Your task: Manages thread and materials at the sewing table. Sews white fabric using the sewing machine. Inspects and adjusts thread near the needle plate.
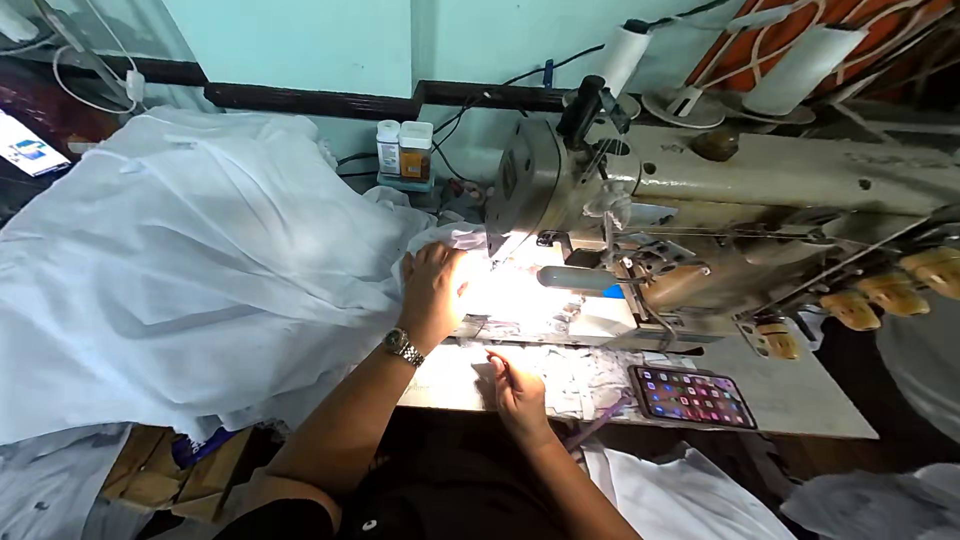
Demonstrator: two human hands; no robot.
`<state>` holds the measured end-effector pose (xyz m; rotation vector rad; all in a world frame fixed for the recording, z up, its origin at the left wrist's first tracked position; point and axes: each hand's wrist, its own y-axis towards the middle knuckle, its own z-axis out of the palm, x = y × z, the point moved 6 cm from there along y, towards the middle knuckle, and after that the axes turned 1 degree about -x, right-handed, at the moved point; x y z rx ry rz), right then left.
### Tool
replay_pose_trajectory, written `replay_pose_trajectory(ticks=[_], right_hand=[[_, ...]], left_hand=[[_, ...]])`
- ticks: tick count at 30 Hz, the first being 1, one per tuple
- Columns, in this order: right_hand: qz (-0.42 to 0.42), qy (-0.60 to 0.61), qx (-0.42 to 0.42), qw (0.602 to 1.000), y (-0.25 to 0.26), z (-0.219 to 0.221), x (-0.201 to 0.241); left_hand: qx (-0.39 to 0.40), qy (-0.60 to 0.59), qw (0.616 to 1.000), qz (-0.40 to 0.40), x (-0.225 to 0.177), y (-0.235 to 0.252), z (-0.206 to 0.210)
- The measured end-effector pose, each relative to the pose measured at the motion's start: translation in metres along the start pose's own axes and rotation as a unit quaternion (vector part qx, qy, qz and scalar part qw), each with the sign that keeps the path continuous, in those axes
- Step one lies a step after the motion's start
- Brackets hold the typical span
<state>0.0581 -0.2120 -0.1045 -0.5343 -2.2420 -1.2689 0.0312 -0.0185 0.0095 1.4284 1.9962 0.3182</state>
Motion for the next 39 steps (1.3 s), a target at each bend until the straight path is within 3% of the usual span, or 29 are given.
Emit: replay_pose_trajectory(ticks=[24,35,39], right_hand=[[-0.039,-0.099,0.014,0.994,-0.006,0.003,0.006],[-0.018,-0.128,0.016,0.991,-0.004,0.005,0.005],[-0.015,-0.119,0.023,0.992,-0.003,0.004,0.005]], left_hand=[[0.046,0.018,0.999,-0.005,-0.001,0.0,0.008],[0.074,0.024,0.996,0.042,-0.008,0.014,0.008],[0.077,0.033,0.992,0.095,-0.018,0.022,0.009]])
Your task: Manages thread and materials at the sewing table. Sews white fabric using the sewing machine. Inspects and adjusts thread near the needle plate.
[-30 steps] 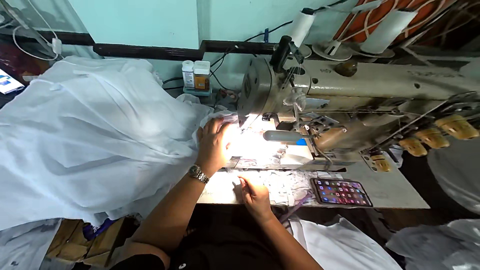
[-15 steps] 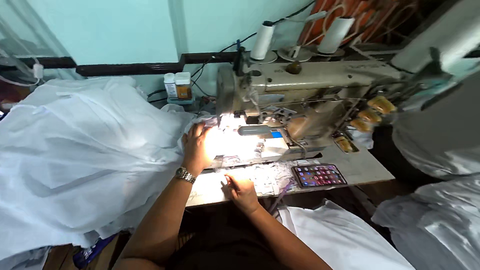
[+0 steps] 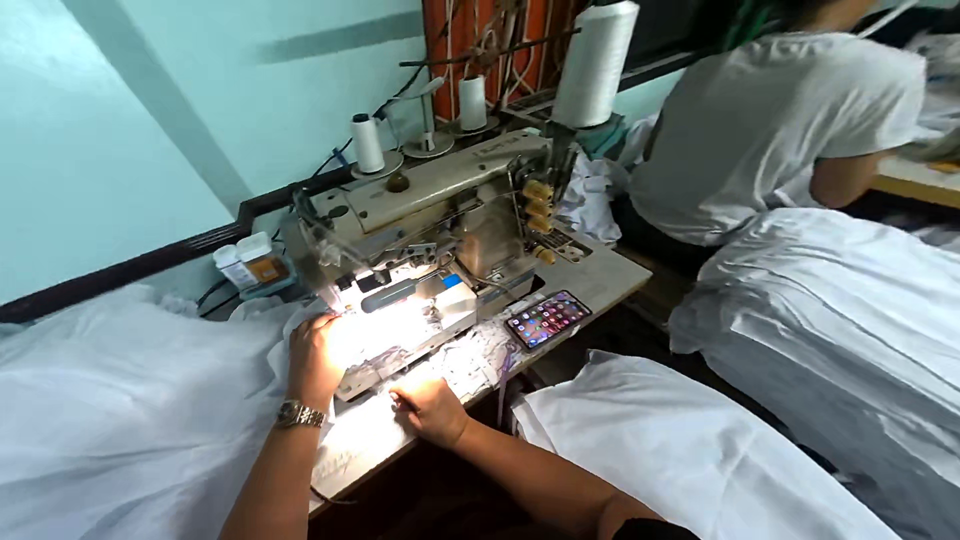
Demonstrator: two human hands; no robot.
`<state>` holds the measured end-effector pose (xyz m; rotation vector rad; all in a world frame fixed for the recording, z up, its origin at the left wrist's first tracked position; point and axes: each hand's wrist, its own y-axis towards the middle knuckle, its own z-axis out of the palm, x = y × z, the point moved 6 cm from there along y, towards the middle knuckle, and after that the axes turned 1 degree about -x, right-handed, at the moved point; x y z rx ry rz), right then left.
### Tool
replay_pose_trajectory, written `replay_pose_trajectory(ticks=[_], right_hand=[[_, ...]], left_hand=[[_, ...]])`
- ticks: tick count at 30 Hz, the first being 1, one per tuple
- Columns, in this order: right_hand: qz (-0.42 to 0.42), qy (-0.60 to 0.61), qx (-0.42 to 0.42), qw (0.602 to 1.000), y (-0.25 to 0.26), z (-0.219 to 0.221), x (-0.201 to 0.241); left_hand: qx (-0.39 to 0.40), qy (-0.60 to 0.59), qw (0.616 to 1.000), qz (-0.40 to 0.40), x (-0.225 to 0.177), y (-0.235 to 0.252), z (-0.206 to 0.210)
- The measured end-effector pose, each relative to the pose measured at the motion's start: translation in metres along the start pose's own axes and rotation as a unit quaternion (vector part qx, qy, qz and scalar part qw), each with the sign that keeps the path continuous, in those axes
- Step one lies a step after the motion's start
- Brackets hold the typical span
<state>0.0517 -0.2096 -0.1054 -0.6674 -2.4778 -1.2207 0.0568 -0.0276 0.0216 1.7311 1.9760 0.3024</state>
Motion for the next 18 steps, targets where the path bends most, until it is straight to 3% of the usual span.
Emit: replay_pose_trajectory(ticks=[5,7,9,10,14,16,18], right_hand=[[-0.002,0.022,0.012,1.0,0.002,-0.001,0.001],[-0.009,0.028,0.013,0.999,0.002,-0.002,0.002],[-0.014,0.03,0.013,0.999,0.001,-0.002,0.002],[-0.014,0.032,0.015,0.999,0.0,-0.001,0.003],[-0.006,0.038,0.023,0.999,-0.002,0.001,0.0],[-0.007,0.032,0.023,0.999,-0.002,0.002,0.001],[-0.005,0.025,0.029,0.999,-0.002,0.003,0.002]], left_hand=[[-0.006,0.031,0.996,0.08,0.007,0.025,0.005],[0.047,0.039,0.998,0.025,0.001,0.038,0.0],[0.131,-0.014,0.985,-0.108,-0.009,0.05,-0.017],[0.138,-0.006,0.982,-0.129,0.003,0.055,-0.019],[0.04,0.144,0.987,-0.06,0.124,0.062,0.007],[0.034,0.132,0.984,-0.117,0.134,0.047,-0.01],[-0.036,0.096,0.987,-0.122,0.13,0.021,-0.03]])
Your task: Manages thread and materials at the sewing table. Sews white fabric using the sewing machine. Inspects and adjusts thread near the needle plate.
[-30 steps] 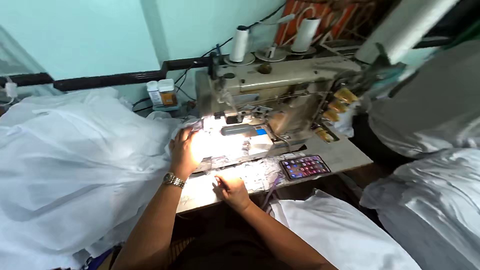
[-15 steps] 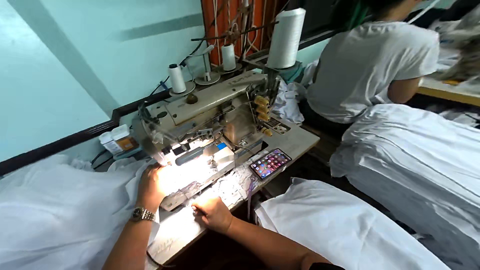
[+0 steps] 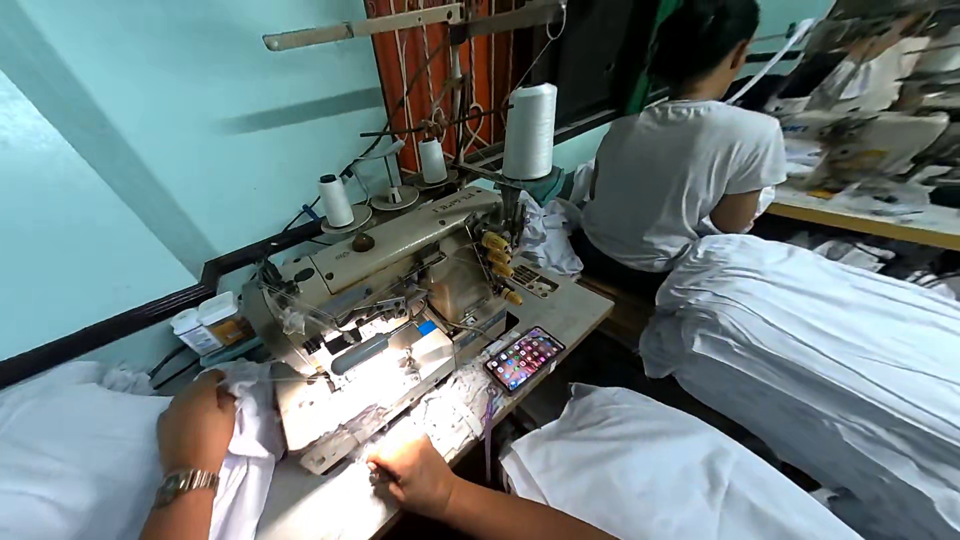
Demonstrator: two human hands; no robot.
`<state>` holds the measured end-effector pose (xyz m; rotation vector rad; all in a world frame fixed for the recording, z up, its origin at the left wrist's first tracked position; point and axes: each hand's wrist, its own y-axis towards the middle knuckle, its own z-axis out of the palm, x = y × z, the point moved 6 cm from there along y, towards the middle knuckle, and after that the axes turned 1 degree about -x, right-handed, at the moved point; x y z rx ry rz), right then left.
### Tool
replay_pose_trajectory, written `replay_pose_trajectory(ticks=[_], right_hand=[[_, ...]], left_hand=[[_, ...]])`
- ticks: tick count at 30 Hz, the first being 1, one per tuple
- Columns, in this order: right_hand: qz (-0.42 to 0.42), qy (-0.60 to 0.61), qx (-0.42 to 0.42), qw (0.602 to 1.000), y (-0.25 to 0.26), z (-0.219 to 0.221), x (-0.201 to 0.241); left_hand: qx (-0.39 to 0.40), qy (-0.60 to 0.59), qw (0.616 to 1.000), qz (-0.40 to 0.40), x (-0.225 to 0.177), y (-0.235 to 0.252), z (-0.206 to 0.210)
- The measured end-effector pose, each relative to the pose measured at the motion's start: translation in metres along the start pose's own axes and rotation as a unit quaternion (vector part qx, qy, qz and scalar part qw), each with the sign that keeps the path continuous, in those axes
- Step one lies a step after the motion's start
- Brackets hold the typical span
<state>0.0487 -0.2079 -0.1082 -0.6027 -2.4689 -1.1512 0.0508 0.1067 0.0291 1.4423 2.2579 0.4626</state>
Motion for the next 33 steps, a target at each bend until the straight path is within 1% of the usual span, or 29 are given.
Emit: replay_pose_trajectory(ticks=[2,3,5,7,8,9,11,13,14,15,16,18,19,21,23,25,27,31,33], right_hand=[[0.005,-0.008,0.009,1.0,0.001,0.0,0.0],[0.006,-0.014,0.01,1.0,0.001,0.0,0.001],[0.009,-0.021,0.011,1.0,0.001,0.001,0.0],[0.007,-0.026,0.009,1.0,0.002,0.003,-0.002],[0.009,-0.03,0.013,0.999,0.002,0.004,-0.002],[0.014,-0.035,0.022,0.999,0.002,0.004,-0.002],[0.023,-0.047,0.044,0.998,0.002,0.005,0.0],[0.025,-0.052,0.051,0.997,0.003,0.005,0.002],[0.025,-0.05,0.051,0.997,0.004,0.004,0.003],[0.029,-0.047,0.058,0.997,0.005,0.004,0.002],[0.037,-0.044,0.071,0.996,0.006,0.005,0.002],[0.067,-0.041,0.112,0.991,0.007,0.008,0.002],[0.082,-0.035,0.131,0.987,0.008,0.009,0.002],[0.104,-0.027,0.15,0.983,0.009,0.012,-0.001],[0.111,-0.02,0.151,0.982,0.01,0.016,-0.004],[0.116,-0.017,0.152,0.981,0.01,0.017,-0.005],[0.125,-0.016,0.156,0.98,0.009,0.018,-0.006],[0.146,-0.022,0.157,0.976,0.01,0.017,-0.005],[0.144,-0.019,0.147,0.978,0.009,0.016,-0.002]], left_hand=[[-0.051,-0.026,0.998,0.01,0.0,-0.031,-0.012],[-0.054,-0.024,0.998,0.024,-0.003,-0.048,-0.009],[-0.02,0.007,0.997,0.072,-0.009,-0.08,0.01],[0.015,0.036,0.993,0.112,-0.014,-0.101,0.029],[0.021,0.021,0.992,0.119,-0.014,-0.105,0.033],[0.031,-0.021,0.993,0.109,-0.012,-0.106,0.033],[0.057,-0.148,0.985,0.064,-0.005,-0.103,0.023],[0.079,-0.271,0.959,0.012,0.002,-0.102,0.009],[0.097,-0.311,0.945,-0.009,0.003,-0.102,0.004],[0.109,-0.326,0.939,-0.016,0.002,-0.101,0.0],[0.106,-0.305,0.946,-0.001,-0.001,-0.099,-0.002],[0.077,-0.214,0.973,0.043,-0.007,-0.091,0.0],[0.06,-0.164,0.983,0.048,-0.008,-0.087,-0.001],[0.018,-0.067,0.997,0.021,-0.006,-0.08,-0.01],[-0.019,-0.006,1.0,-0.021,0.008,-0.074,-0.014],[0.012,0.01,0.998,-0.058,0.02,-0.071,-0.006],[0.046,-0.005,0.996,-0.08,0.02,-0.074,-0.007],[-0.017,-0.056,0.993,-0.098,0.008,-0.086,-0.052],[-0.049,-0.062,0.991,-0.105,0.014,-0.098,-0.063]])
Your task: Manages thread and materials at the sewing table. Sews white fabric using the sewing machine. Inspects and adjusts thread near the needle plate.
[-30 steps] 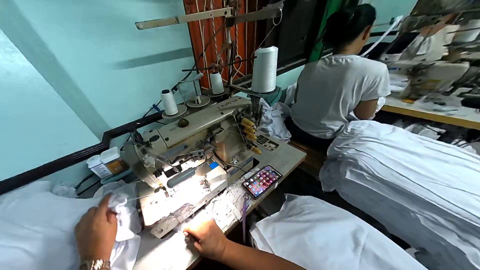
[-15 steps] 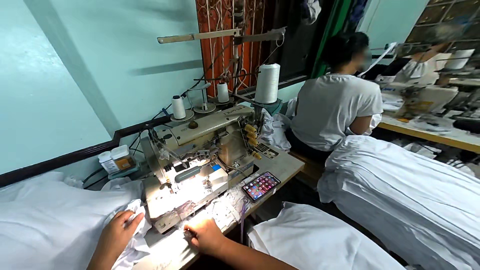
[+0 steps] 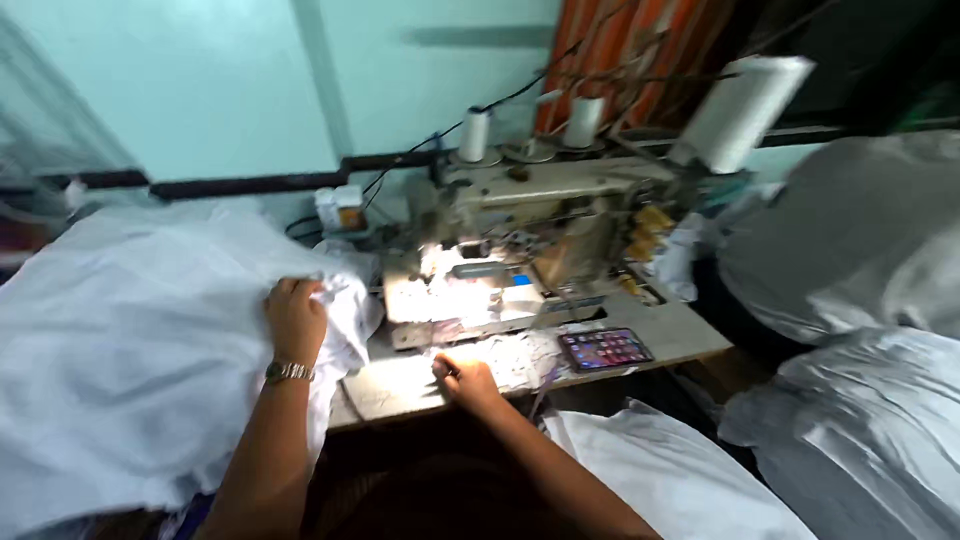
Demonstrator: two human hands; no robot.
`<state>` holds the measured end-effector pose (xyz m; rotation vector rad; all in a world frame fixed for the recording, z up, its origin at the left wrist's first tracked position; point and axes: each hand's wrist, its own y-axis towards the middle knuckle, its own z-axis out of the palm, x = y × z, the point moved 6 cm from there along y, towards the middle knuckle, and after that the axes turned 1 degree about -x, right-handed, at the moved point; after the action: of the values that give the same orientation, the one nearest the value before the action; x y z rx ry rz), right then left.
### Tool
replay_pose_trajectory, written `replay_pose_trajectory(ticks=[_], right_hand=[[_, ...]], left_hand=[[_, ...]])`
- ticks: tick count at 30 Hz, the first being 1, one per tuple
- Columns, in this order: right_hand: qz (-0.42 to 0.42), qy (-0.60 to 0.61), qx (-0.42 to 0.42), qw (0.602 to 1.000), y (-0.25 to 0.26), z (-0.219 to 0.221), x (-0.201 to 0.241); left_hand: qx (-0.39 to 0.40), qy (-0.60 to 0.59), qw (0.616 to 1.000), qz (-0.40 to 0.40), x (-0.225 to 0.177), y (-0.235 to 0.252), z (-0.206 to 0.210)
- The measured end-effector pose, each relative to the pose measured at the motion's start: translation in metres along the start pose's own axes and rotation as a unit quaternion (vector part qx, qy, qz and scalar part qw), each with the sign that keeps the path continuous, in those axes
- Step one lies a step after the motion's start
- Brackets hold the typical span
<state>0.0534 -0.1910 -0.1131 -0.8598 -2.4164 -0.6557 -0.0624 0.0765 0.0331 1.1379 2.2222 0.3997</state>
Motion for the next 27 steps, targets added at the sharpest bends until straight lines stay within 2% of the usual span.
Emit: replay_pose_trajectory(ticks=[2,6,10,14,21,24,27], right_hand=[[-0.006,0.012,-0.002,1.0,0.001,-0.004,0.003],[-0.004,0.041,0.01,0.999,0.003,-0.02,0.017],[-0.095,0.036,-0.057,0.993,0.014,-0.043,0.049],[-0.154,-0.037,-0.099,0.982,0.034,-0.056,0.088],[-0.14,-0.082,-0.043,0.986,0.054,-0.031,0.113],[-0.155,-0.082,-0.067,0.982,0.04,-0.031,0.105],[-0.14,-0.065,-0.048,0.987,0.016,-0.021,0.077]], left_hand=[[0.001,0.006,1.0,0.017,0.011,-0.013,-0.004],[0.084,0.018,0.995,0.056,0.039,-0.052,0.004],[0.135,-0.118,0.978,0.105,0.046,-0.084,-0.009],[0.106,-0.248,0.956,0.113,0.038,-0.098,-0.029],[0.079,-0.311,0.933,0.16,0.031,-0.11,-0.045],[0.07,-0.287,0.943,0.154,0.044,-0.111,-0.054],[0.005,-0.203,0.972,0.117,0.054,-0.109,-0.06]])
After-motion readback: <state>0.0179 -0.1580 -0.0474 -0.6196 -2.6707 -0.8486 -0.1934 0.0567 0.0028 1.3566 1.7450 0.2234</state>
